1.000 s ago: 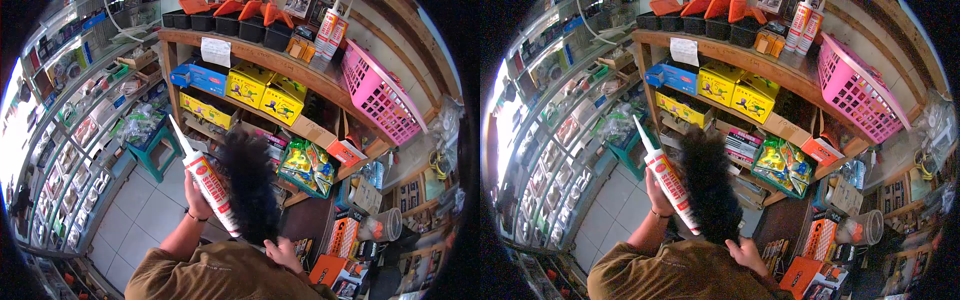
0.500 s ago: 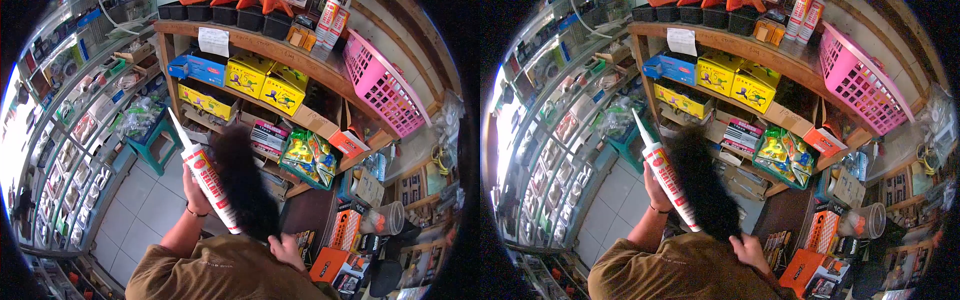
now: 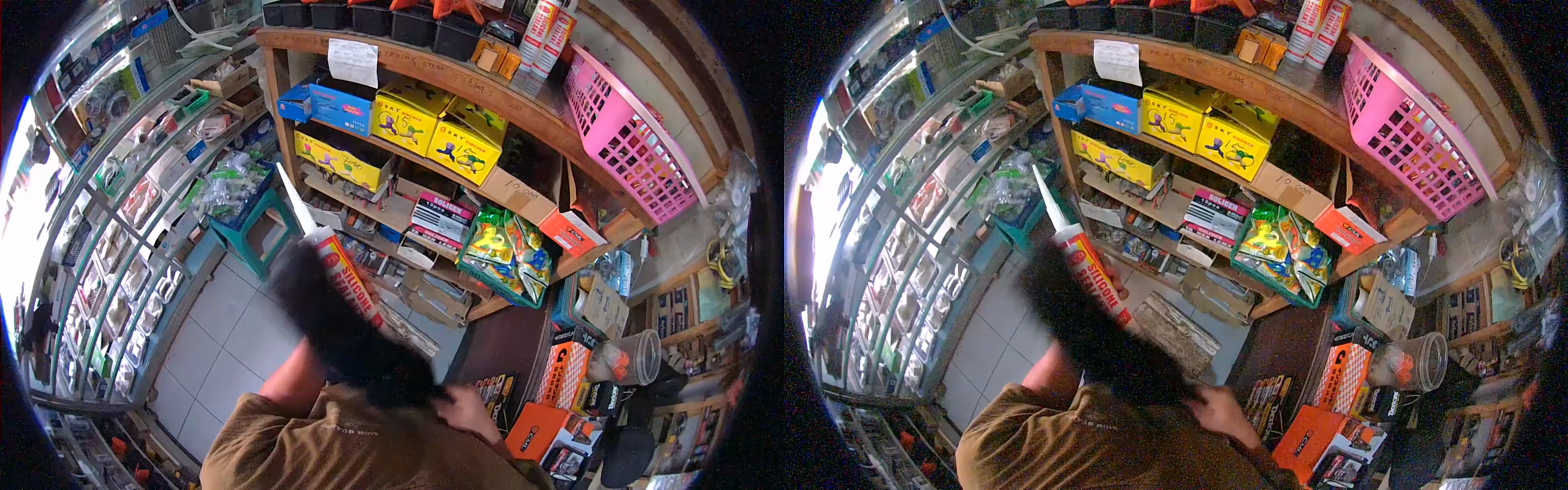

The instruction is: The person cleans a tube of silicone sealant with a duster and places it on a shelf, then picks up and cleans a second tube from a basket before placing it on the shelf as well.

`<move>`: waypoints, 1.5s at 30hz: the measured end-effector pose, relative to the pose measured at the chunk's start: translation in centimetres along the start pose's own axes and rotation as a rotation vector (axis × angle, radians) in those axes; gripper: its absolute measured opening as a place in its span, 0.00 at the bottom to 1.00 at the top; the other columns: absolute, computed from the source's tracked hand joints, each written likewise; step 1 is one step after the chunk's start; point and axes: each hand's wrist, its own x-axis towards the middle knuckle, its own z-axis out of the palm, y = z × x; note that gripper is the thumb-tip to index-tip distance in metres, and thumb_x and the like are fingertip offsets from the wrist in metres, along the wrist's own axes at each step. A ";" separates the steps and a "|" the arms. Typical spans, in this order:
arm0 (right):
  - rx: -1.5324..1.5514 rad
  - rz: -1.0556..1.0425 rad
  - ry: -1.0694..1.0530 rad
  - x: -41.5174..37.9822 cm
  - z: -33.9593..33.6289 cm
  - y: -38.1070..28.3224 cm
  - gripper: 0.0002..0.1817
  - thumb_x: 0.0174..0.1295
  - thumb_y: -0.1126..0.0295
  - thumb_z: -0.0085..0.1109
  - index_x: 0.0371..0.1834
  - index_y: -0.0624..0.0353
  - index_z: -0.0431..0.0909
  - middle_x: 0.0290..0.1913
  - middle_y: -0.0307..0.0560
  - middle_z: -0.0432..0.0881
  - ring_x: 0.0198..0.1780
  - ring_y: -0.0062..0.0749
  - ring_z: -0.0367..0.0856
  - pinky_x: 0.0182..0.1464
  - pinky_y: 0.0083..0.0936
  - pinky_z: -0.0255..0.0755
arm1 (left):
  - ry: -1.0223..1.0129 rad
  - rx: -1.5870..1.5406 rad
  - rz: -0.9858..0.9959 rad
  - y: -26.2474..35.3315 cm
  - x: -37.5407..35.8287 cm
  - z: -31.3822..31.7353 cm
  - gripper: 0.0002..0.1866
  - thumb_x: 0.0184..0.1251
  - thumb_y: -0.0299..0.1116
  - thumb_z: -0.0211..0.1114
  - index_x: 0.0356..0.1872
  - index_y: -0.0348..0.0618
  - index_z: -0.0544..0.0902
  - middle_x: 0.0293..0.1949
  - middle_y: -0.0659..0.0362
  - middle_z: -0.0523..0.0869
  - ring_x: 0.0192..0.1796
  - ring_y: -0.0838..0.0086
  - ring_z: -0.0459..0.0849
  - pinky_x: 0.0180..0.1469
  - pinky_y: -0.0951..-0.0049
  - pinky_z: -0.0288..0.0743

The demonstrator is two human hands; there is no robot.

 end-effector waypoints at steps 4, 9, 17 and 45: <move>0.060 -0.013 0.014 0.1 -0.5 -0.5 0.15 0.56 0.63 0.55 0.23 0.65 0.72 0.14 0.48 0.73 0.17 0.36 0.72 0.21 0.30 0.65 | -0.040 -0.020 0.060 -0.2 0.9 -2.1 0.24 0.64 0.54 0.43 0.44 0.43 0.72 0.29 0.56 0.78 0.29 0.63 0.78 0.34 0.66 0.74; 0.234 0.156 0.090 -0.5 -0.3 -0.1 0.18 0.56 0.62 0.55 0.17 0.65 0.66 0.10 0.49 0.65 0.12 0.37 0.66 0.18 0.27 0.61 | 0.147 -0.088 -0.079 0.3 0.1 0.5 0.30 0.61 0.59 0.39 0.45 0.41 0.70 0.32 0.51 0.78 0.32 0.62 0.79 0.37 0.56 0.73; 0.212 0.131 0.123 -2.3 -0.2 0.0 0.17 0.53 0.66 0.58 0.16 0.64 0.65 0.11 0.53 0.61 0.12 0.38 0.63 0.17 0.27 0.59 | 0.146 -0.110 0.109 -1.4 0.5 1.5 0.28 0.62 0.58 0.40 0.43 0.42 0.71 0.37 0.51 0.78 0.32 0.61 0.78 0.35 0.61 0.74; -0.195 -0.099 0.135 -2.6 0.6 -0.8 0.20 0.53 0.62 0.59 0.13 0.64 0.65 0.10 0.54 0.63 0.13 0.43 0.66 0.18 0.31 0.60 | 0.079 -0.032 -0.013 -0.7 -0.8 2.0 0.28 0.61 0.59 0.42 0.46 0.44 0.71 0.31 0.55 0.77 0.34 0.62 0.76 0.36 0.55 0.70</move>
